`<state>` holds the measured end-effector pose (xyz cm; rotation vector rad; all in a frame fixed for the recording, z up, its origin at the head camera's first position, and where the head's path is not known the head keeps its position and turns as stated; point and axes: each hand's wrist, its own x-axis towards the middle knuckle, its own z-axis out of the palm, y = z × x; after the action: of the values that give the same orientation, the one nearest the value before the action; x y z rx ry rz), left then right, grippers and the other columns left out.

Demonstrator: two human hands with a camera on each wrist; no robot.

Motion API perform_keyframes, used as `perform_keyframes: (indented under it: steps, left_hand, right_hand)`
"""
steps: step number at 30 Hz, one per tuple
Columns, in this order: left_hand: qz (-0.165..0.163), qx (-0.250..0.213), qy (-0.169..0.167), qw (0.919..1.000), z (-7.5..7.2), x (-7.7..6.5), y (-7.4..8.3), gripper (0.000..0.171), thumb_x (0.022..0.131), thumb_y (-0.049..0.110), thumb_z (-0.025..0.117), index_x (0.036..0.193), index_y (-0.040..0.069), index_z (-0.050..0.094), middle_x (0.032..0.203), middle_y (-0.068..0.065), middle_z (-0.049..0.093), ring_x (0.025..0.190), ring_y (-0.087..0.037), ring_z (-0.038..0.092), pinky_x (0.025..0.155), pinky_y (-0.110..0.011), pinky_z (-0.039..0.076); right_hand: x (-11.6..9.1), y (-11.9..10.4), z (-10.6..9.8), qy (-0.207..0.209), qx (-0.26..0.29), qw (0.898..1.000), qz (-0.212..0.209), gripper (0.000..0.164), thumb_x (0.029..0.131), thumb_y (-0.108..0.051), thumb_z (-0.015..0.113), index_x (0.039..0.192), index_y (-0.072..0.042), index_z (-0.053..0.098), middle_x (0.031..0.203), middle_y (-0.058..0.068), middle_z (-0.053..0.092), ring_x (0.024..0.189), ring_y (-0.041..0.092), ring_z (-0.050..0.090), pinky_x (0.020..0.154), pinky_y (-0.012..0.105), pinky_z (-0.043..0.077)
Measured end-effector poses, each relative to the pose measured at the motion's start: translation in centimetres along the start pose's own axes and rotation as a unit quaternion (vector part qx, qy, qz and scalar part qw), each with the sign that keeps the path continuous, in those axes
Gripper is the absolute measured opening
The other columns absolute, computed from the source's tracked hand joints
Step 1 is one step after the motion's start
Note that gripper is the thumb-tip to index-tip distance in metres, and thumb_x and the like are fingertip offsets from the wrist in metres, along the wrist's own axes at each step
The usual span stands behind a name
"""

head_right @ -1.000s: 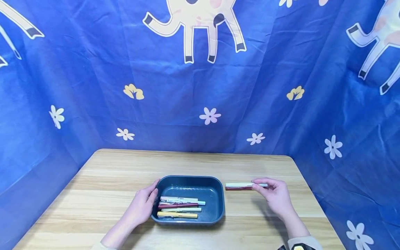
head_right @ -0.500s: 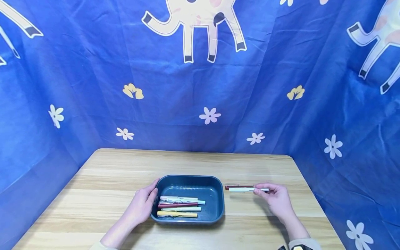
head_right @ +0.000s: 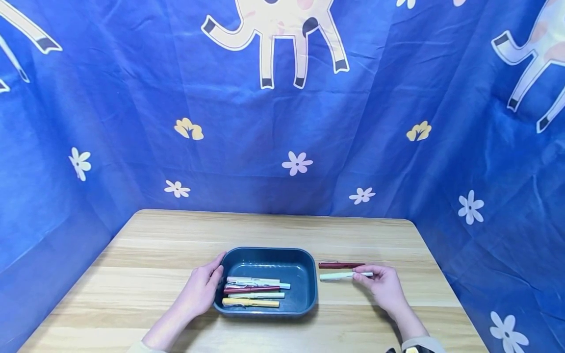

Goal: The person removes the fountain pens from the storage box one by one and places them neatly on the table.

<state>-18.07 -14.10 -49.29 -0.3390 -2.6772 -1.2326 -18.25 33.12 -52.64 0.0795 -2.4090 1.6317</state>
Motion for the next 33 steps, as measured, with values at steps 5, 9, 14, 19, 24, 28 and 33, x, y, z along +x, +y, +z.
perform_keyframes:
  steps: [5,9,14,19,24,28,33]
  left_hand:
    - [0.0,-0.001,-0.001,1.0,0.2,0.1,0.0,0.044,0.111,0.007,0.05,0.152,-0.009,0.049,0.148,-0.026,0.055,0.137,-0.04,0.054,0.116,-0.053,0.041]
    - [0.001,-0.003,-0.001,1.0,0.2,0.2,0.0,0.044,0.111,0.007,0.05,0.152,-0.009,0.049,0.148,-0.026,0.055,0.137,-0.04,0.054,0.116,-0.053,0.041]
    - [0.0,-0.005,0.002,1.0,0.1,0.1,0.0,0.044,0.111,0.007,0.05,0.152,-0.008,0.049,0.148,-0.026,0.054,0.136,-0.041,0.055,0.115,-0.053,0.04]
    - [0.0,-0.002,0.003,1.0,0.1,0.1,-0.1,0.044,0.111,0.007,0.05,0.152,-0.008,0.049,0.148,-0.026,0.055,0.136,-0.041,0.055,0.115,-0.053,0.04]
    - [0.006,-0.001,0.008,1.0,0.2,0.0,-0.2,0.044,0.111,0.007,0.05,0.152,-0.008,0.05,0.147,-0.026,0.056,0.135,-0.041,0.056,0.115,-0.053,0.041]
    - [0.001,-0.003,0.006,1.0,0.3,0.0,-0.2,0.044,0.111,0.007,0.05,0.152,-0.008,0.05,0.147,-0.026,0.055,0.135,-0.041,0.055,0.114,-0.053,0.041]
    - [-0.006,-0.005,0.0,1.0,0.2,0.0,-0.2,0.044,0.111,0.008,0.049,0.153,-0.008,0.049,0.148,-0.026,0.054,0.136,-0.042,0.055,0.115,-0.053,0.04]
  right_hand:
    - [0.1,0.4,-0.1,-0.002,-0.03,1.0,-0.008,0.014,0.084,-0.004,0.089,0.097,-0.003,0.083,0.096,0.007,0.079,0.053,0.004,0.041,0.042,0.026,0.04]
    - [0.2,0.5,-0.2,-0.009,-0.067,0.996,-0.056,0.012,0.083,-0.004,0.089,0.093,-0.008,0.084,0.097,0.008,0.079,0.064,0.004,0.057,0.051,0.023,0.05]
    - [0.6,0.9,-0.2,-0.031,-0.098,0.989,-0.103,0.012,0.085,-0.004,0.088,0.093,-0.012,0.083,0.098,0.003,0.079,0.085,0.007,0.069,0.066,0.021,0.057]
    - [0.7,1.6,0.0,-0.041,-0.115,0.984,-0.128,0.015,0.085,0.0,0.087,0.092,-0.013,0.083,0.096,-0.002,0.078,0.086,0.007,0.07,0.068,0.02,0.058]
    - [0.7,2.0,0.2,-0.038,-0.13,0.978,-0.161,0.018,0.083,0.004,0.086,0.091,-0.011,0.082,0.095,-0.004,0.077,0.088,0.009,0.071,0.075,0.015,0.057]
    - [0.7,2.3,0.2,-0.04,-0.155,0.97,-0.183,0.02,0.081,0.006,0.087,0.091,-0.011,0.082,0.096,-0.007,0.076,0.09,0.01,0.072,0.081,0.011,0.054]
    - [0.8,2.4,0.1,-0.041,-0.173,0.964,-0.198,0.023,0.081,0.007,0.087,0.091,-0.013,0.082,0.097,-0.008,0.076,0.091,0.012,0.073,0.084,0.008,0.052]
